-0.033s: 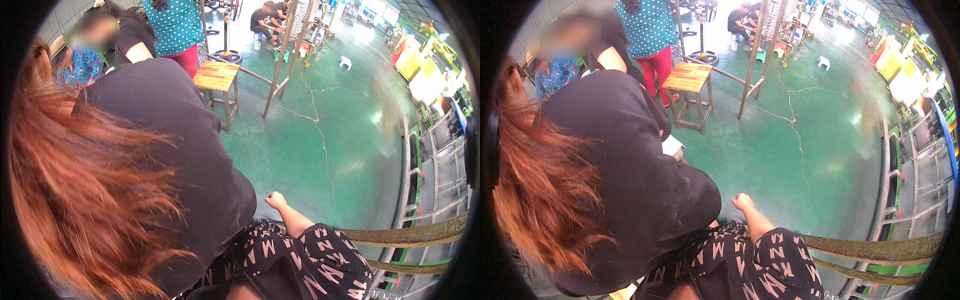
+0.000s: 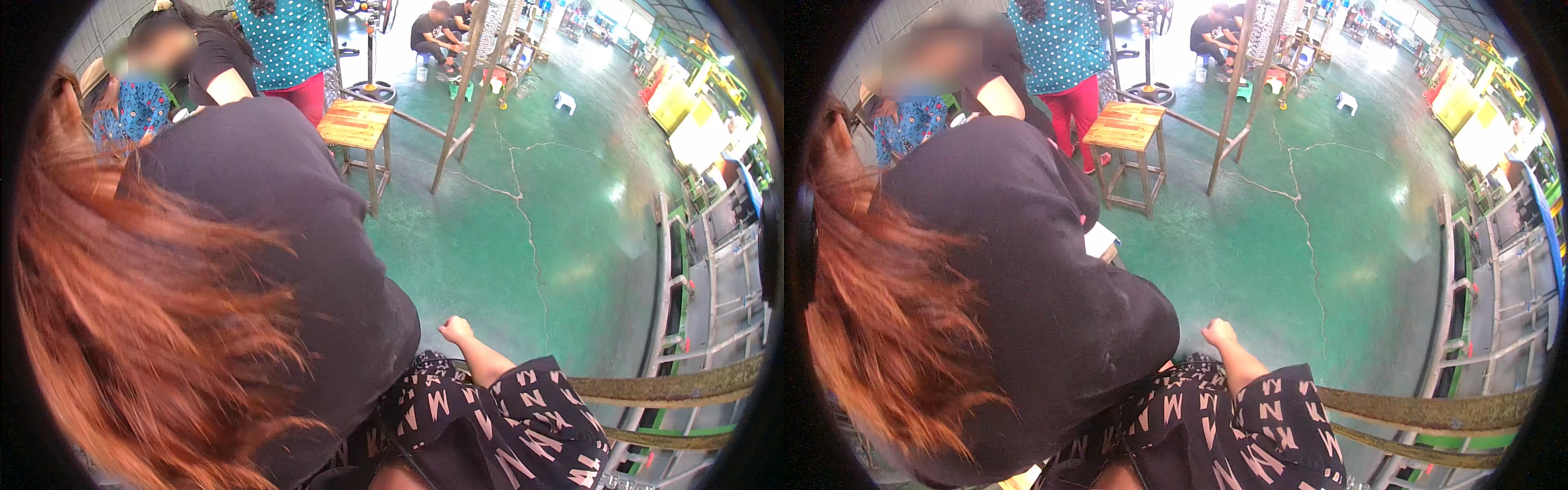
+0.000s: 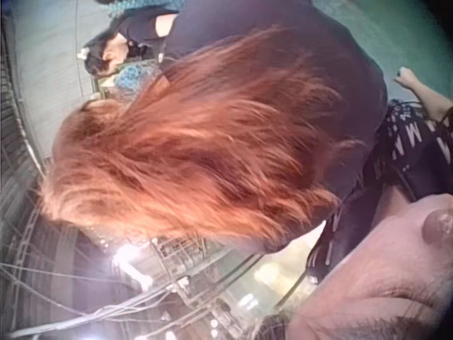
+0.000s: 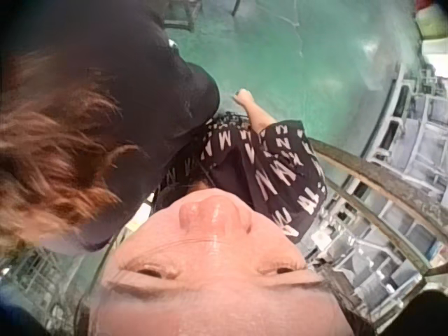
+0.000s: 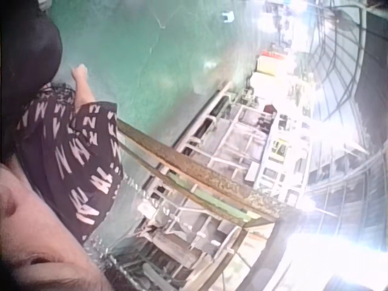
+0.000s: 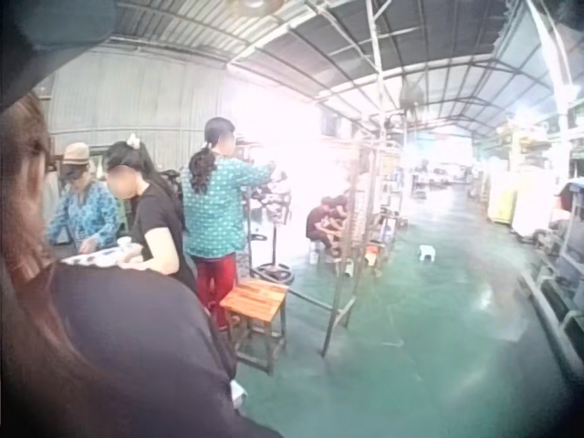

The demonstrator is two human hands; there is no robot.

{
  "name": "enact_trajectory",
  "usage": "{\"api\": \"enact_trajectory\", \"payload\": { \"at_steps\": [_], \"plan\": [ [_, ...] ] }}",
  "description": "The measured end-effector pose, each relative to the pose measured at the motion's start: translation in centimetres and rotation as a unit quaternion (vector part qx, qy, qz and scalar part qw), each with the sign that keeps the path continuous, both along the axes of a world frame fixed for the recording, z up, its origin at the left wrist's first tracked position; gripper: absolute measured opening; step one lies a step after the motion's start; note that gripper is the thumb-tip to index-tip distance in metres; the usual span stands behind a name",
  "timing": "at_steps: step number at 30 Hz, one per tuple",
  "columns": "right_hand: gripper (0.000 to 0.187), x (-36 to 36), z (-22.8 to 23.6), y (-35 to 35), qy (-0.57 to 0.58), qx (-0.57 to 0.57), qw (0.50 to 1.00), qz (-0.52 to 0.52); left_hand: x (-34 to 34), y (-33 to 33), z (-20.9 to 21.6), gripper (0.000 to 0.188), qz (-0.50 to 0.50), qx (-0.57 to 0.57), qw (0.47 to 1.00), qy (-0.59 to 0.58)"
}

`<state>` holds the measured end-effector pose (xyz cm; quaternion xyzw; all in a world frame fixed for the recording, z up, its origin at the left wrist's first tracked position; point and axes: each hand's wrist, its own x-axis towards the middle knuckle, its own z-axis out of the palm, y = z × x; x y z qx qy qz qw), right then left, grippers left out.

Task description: The person assembles small metal parts by hand, picking up wire and rectangular pieces from a table and attaching them to a metal rack. They work alongside others at the table before moving to the floor to continue attaching parts to the rack.

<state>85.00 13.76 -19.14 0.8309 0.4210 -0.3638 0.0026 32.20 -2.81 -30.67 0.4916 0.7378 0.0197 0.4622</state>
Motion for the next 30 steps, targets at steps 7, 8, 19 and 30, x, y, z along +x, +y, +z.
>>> {"api": "enact_trajectory", "payload": {
  "at_steps": [7, 8, 19, 30],
  "plan": [
    [0.036, 4.9, -2.0, 4.2, -0.020, -0.088, 0.996, -0.028, 5.8, 14.1, 4.3, 0.029, -0.034, 0.063, 0.997, -0.038],
    [0.036, 5.2, -2.4, 5.5, 0.002, -0.107, 0.994, -0.021, 6.8, 16.2, 5.2, 0.029, -0.042, 0.073, 0.996, -0.041],
    [0.046, 5.2, -0.4, 20.2, -0.002, -0.083, 0.982, 0.170, 18.4, 36.1, 11.6, 0.034, 0.038, 0.171, 0.984, 0.010],
    [0.039, 26.8, -4.4, 15.4, 0.181, -0.105, 0.977, -0.033, 24.7, 44.8, 12.2, 0.039, 0.096, 0.140, 0.976, 0.139]
  ]
}}
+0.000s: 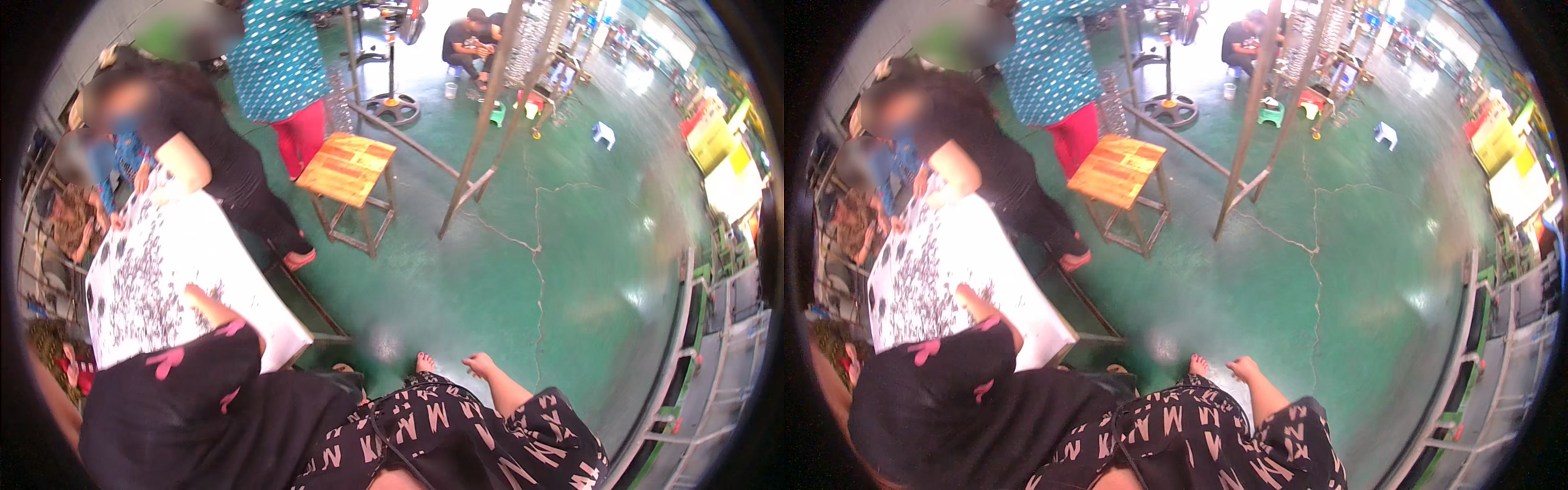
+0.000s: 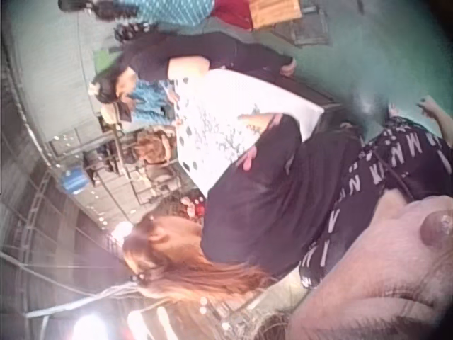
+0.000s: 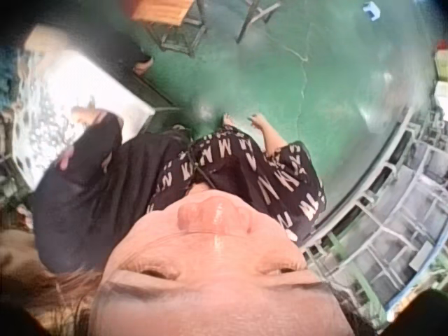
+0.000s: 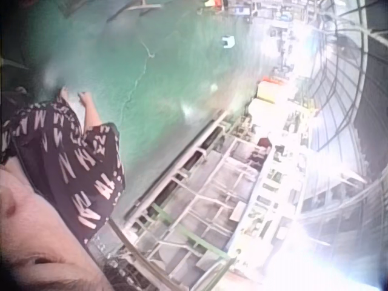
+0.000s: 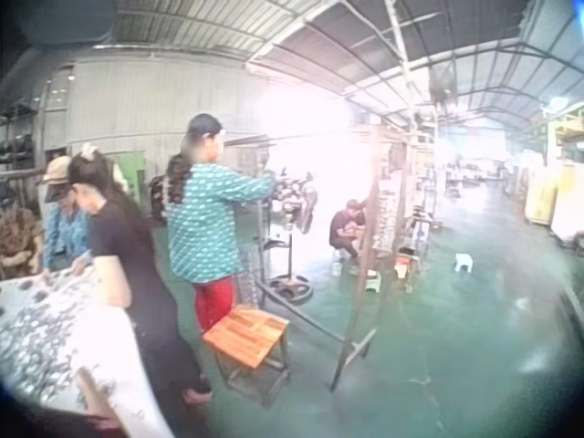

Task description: The person assembles small metal parts by hand, picking up wire and rectangular pieces from a table and attaching them to a metal rack. They work alongside others at the table before moving to the floor to continue attaching parts to the rack.

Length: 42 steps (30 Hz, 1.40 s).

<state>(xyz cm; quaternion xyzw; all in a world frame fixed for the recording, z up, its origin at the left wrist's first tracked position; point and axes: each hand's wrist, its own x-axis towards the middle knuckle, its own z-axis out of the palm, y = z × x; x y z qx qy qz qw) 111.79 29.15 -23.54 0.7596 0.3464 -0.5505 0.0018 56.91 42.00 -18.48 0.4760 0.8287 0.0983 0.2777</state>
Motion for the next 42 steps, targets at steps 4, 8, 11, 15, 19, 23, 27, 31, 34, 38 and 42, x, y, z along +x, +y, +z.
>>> {"api": "enact_trajectory", "payload": {
  "at_steps": [4, 8, 11, 15, 19, 23, 27, 31, 34, 38, 42],
  "plan": [
    [0.039, 7.1, -4.3, -9.5, 0.038, -0.054, 0.969, -0.239, 2.1, 1.9, -0.3, 0.040, 0.000, -0.011, 1.000, 0.021],
    [0.043, 10.8, -7.3, -15.1, 0.077, -0.059, 0.992, -0.082, 5.8, 3.9, -1.2, 0.042, -0.018, -0.023, 0.999, 0.027],
    [0.043, 12.5, -7.2, -13.1, 0.119, -0.061, 0.983, -0.126, 9.2, 4.2, -2.2, 0.043, -0.046, -0.055, 0.997, 0.018],
    [0.055, 13.1, -2.0, -3.6, 0.167, -0.134, 0.915, -0.343, 14.9, 4.4, -4.4, 0.045, -0.113, -0.139, 0.984, -0.014],
    [0.058, 15.1, -2.2, 4.4, 0.211, -0.137, 0.928, -0.275, 22.4, 8.0, -6.7, 0.047, -0.193, -0.227, 0.953, -0.052],
    [0.066, 21.3, -9.9, 8.8, 0.145, -0.065, 0.987, 0.015, 32.7, 12.0, -11.9, 0.049, -0.259, -0.293, 0.911, -0.133],
    [0.074, 27.8, -9.9, 15.2, 0.158, -0.026, 0.985, -0.060, 43.3, 24.1, -10.8, 0.051, -0.357, -0.332, 0.858, -0.160],
    [0.079, 36.0, 1.3, 20.6, 0.121, -0.007, 0.977, -0.176, 52.8, 37.7, -11.7, 0.052, -0.340, -0.398, 0.803, -0.284],
    [0.077, 41.2, 5.1, 25.3, -0.072, 0.033, 0.978, -0.190, 69.7, 44.3, 0.6, 0.054, -0.430, -0.444, 0.782, -0.077],
    [0.054, 50.3, 2.2, 32.1, -0.179, 0.097, 0.967, -0.151, 83.0, 48.5, 0.1, 0.041, -0.614, -0.464, 0.637, 0.049],
    [0.032, 62.0, 5.8, 42.1, -0.171, 0.230, 0.945, -0.160, 89.8, 53.1, -4.2, 0.039, -0.649, -0.411, 0.639, -0.048]
  ]
}}
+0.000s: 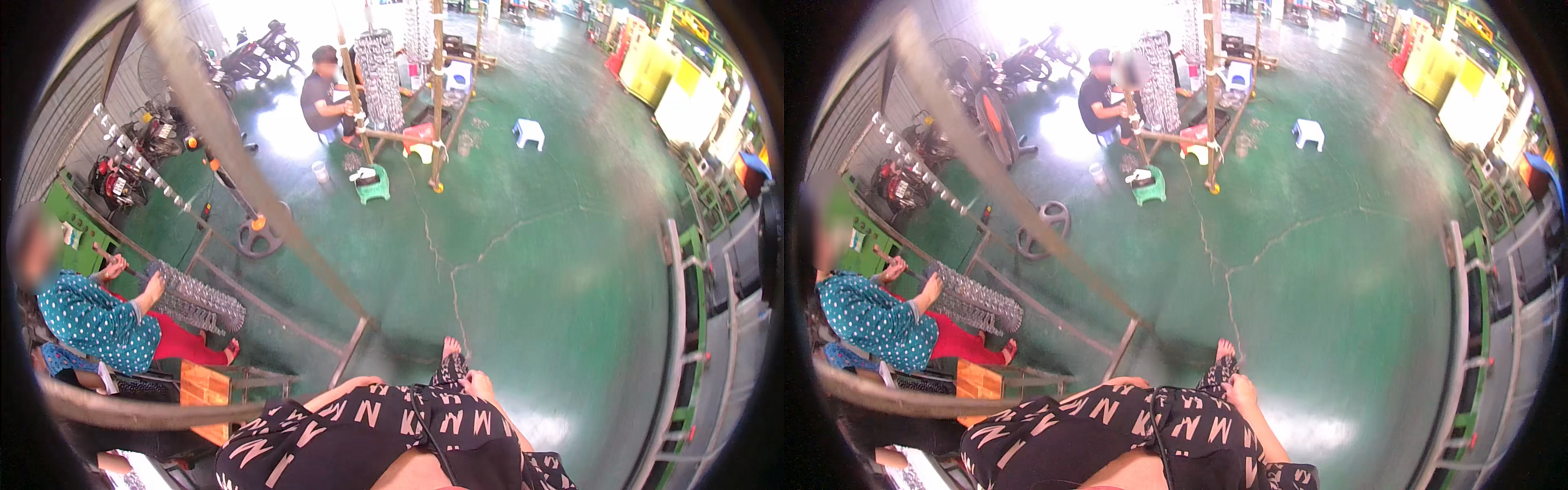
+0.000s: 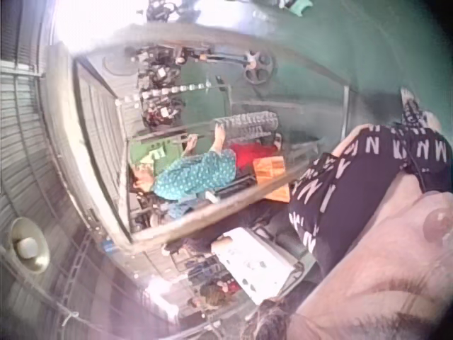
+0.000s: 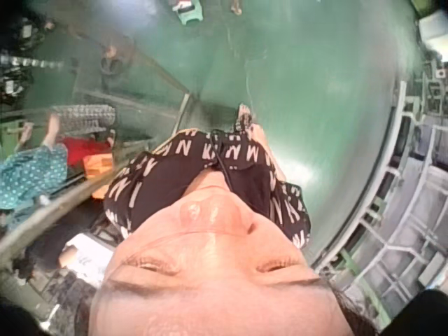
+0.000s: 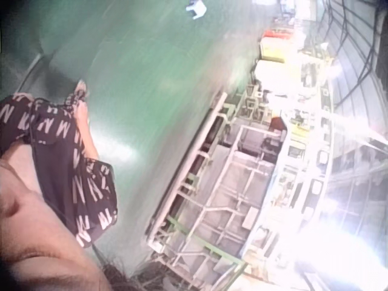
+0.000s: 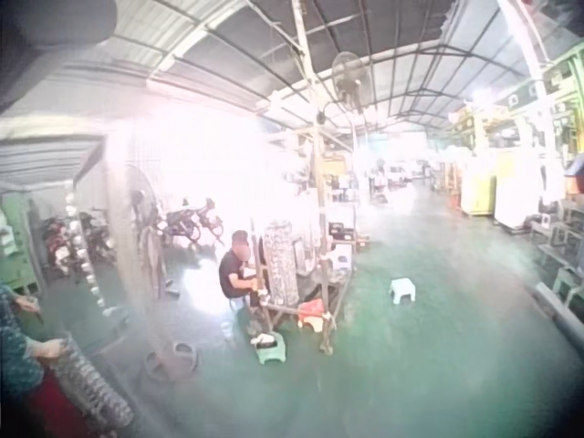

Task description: The person assembles small metal parts by hand, picking up wire and rectangular pieces from a table and attaching them to a metal rack. They work alongside others at the table before moving to the floor to continue attaching parts to the rack.

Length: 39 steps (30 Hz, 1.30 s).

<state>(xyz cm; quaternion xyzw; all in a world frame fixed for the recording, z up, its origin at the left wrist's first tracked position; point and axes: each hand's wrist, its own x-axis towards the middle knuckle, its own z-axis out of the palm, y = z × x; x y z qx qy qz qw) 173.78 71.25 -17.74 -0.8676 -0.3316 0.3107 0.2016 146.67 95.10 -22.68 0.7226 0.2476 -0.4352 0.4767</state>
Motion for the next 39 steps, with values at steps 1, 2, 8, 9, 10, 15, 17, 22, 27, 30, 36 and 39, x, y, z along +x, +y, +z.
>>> {"api": "enact_trajectory", "payload": {
  "at_steps": [1, 2, 8, 9, 10, 15, 17, 22, 27, 30, 36, 39],
  "plan": [
    [0.031, 3.2, 1.2, 2.8, 0.042, 0.017, 0.999, -0.024, 1.6, 1.5, -0.3, 0.039, 0.027, -0.013, 0.999, -0.024],
    [0.030, 5.8, 1.9, 4.8, 0.086, 0.028, 0.995, -0.051, 3.3, 3.1, -0.4, 0.038, 0.049, -0.025, 0.997, -0.045],
    [0.040, 16.1, -3.7, 15.3, 0.181, -0.019, 0.969, 0.169, 11.7, 11.7, -0.3, 0.035, 0.176, -0.019, 0.976, -0.127],
    [0.045, 17.6, -7.5, 16.1, 0.201, -0.055, 0.955, 0.210, 13.4, 13.2, 0.3, 0.035, 0.188, 0.000, 0.974, -0.128],
    [0.044, 18.8, -8.3, 18.2, 0.217, -0.150, 0.941, 0.211, 15.3, 15.0, 2.0, 0.036, 0.193, 0.031, 0.974, -0.114],
    [0.042, 24.7, -10.1, 33.3, 0.254, -0.199, 0.912, 0.256, 22.3, 24.1, 6.0, 0.034, 0.334, 0.151, 0.921, -0.131],
    [0.042, 27.2, -9.6, 39.3, 0.253, -0.188, 0.914, 0.256, 24.1, 28.2, 5.4, 0.033, 0.412, 0.164, 0.879, -0.172],
    [0.040, 33.1, -5.5, 52.9, 0.240, -0.156, 0.932, 0.221, 26.7, 39.3, 7.0, 0.032, 0.461, 0.131, 0.867, -0.135],
    [0.039, 37.1, -5.4, 63.8, 0.256, -0.153, 0.931, 0.209, 29.6, 47.1, 7.8, 0.034, 0.446, 0.160, 0.879, -0.049],
    [0.038, 39.1, -7.4, 69.3, 0.274, -0.172, 0.920, 0.222, 31.8, 52.5, 6.3, 0.034, 0.426, 0.188, 0.884, -0.028],
    [0.036, 43.3, -13.8, 81.2, 0.315, -0.226, 0.883, 0.264, 35.7, 64.3, -3.4, 0.041, 0.284, 0.149, 0.944, 0.073],
    [0.035, 45.4, -16.5, 85.9, 0.326, -0.263, 0.862, 0.283, 40.4, 71.2, 0.2, 0.041, 0.254, 0.090, 0.961, 0.066]
  ]
}}
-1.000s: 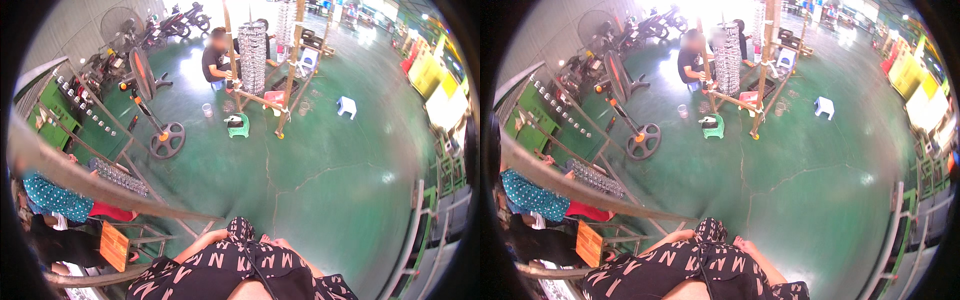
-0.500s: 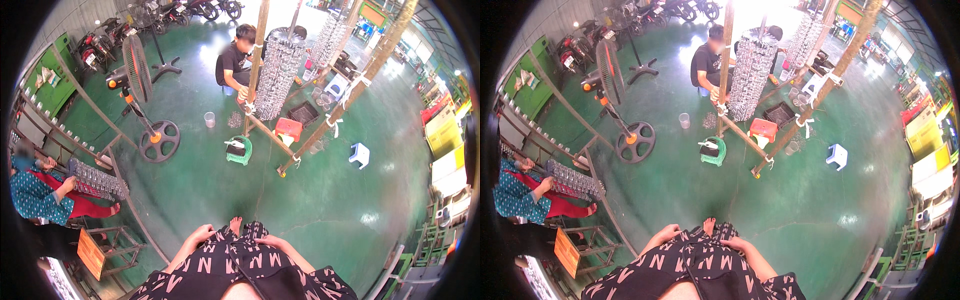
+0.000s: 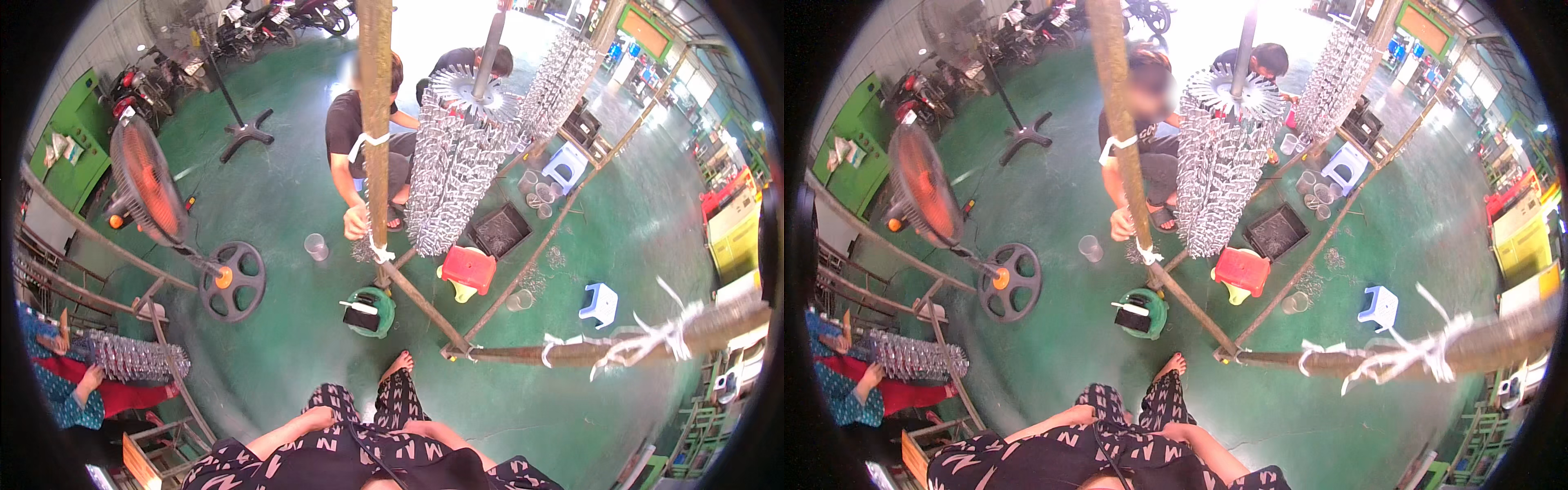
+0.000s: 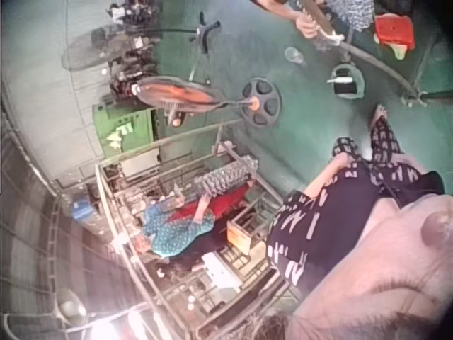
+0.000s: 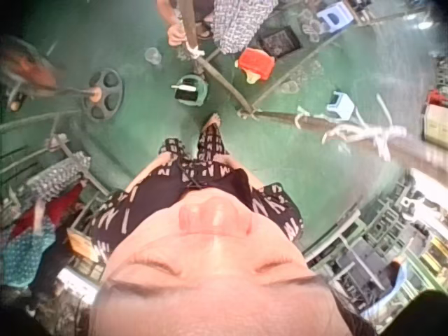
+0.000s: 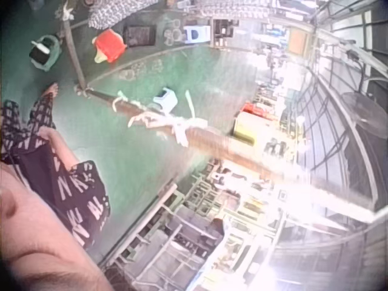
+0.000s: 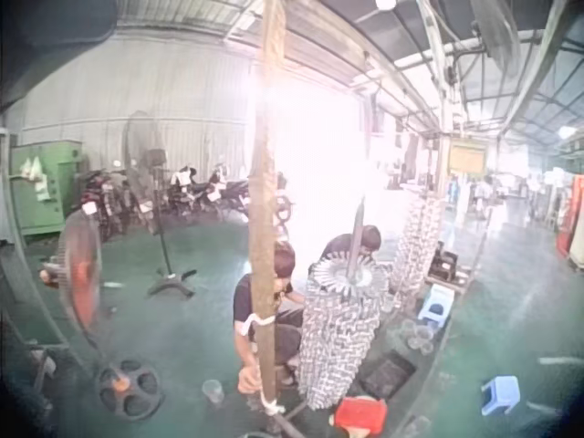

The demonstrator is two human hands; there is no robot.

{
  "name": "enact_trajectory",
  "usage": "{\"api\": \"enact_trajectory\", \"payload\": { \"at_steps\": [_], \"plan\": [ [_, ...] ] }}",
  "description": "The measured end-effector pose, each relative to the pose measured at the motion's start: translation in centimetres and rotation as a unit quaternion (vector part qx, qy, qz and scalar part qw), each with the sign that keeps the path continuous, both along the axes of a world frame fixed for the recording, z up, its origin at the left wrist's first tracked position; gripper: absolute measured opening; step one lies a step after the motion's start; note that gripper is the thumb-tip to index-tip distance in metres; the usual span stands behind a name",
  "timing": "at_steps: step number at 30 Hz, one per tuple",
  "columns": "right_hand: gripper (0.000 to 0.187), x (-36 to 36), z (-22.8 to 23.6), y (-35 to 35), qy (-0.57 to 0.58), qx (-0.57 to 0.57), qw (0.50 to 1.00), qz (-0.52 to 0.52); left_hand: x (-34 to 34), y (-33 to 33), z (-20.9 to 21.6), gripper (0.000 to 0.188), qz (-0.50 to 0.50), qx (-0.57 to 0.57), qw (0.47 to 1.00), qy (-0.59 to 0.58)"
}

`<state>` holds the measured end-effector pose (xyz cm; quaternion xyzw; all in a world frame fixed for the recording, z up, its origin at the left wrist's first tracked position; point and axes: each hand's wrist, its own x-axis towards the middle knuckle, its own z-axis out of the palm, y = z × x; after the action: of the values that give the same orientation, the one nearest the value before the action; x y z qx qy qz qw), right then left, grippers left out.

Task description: The person assembles small metal parts by hand, picking up wire and rectangular pieces from a table and attaching them to a metal rack. They work alongside others at the table before moving to the floor to continue attaching parts to the rack.

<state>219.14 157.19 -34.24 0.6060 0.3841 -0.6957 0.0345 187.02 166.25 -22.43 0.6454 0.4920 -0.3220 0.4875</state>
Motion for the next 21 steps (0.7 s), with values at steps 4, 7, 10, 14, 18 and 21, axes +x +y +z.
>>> {"api": "enact_trajectory", "payload": {
  "at_steps": [4, 7, 10, 14, 18, 21],
  "plan": [
    [0.034, 0.1, -3.2, 6.2, 0.037, -0.023, 0.999, 0.022, -0.6, 7.0, -4.1, 0.036, -0.082, -0.059, 0.995, -0.012],
    [0.033, 0.2, -5.2, 12.4, 0.061, 0.042, 0.997, 0.026, -1.7, 16.1, -8.6, 0.043, -0.112, -0.015, 0.989, -0.096],
    [0.033, 0.4, -6.5, 20.7, 0.090, 0.227, 0.970, 0.001, -1.3, 28.7, -15.0, 0.026, -0.226, 0.089, 0.969, -0.038],
    [0.022, 1.2, -2.8, 31.6, 0.065, 0.327, 0.838, -0.433, -1.0, 44.6, -31.1, 0.018, 0.142, 0.097, 0.948, -0.269],
    [0.020, 3.6, -6.5, 36.3, 0.021, 0.476, 0.694, -0.539, 10.3, 54.4, -40.1, 0.034, 0.548, -0.136, 0.669, -0.484],
    [0.017, 2.7, -8.9, 33.8, -0.057, 0.504, 0.665, -0.549, 20.9, 55.1, -41.1, 0.046, 0.521, -0.215, 0.602, -0.565]
  ]
}}
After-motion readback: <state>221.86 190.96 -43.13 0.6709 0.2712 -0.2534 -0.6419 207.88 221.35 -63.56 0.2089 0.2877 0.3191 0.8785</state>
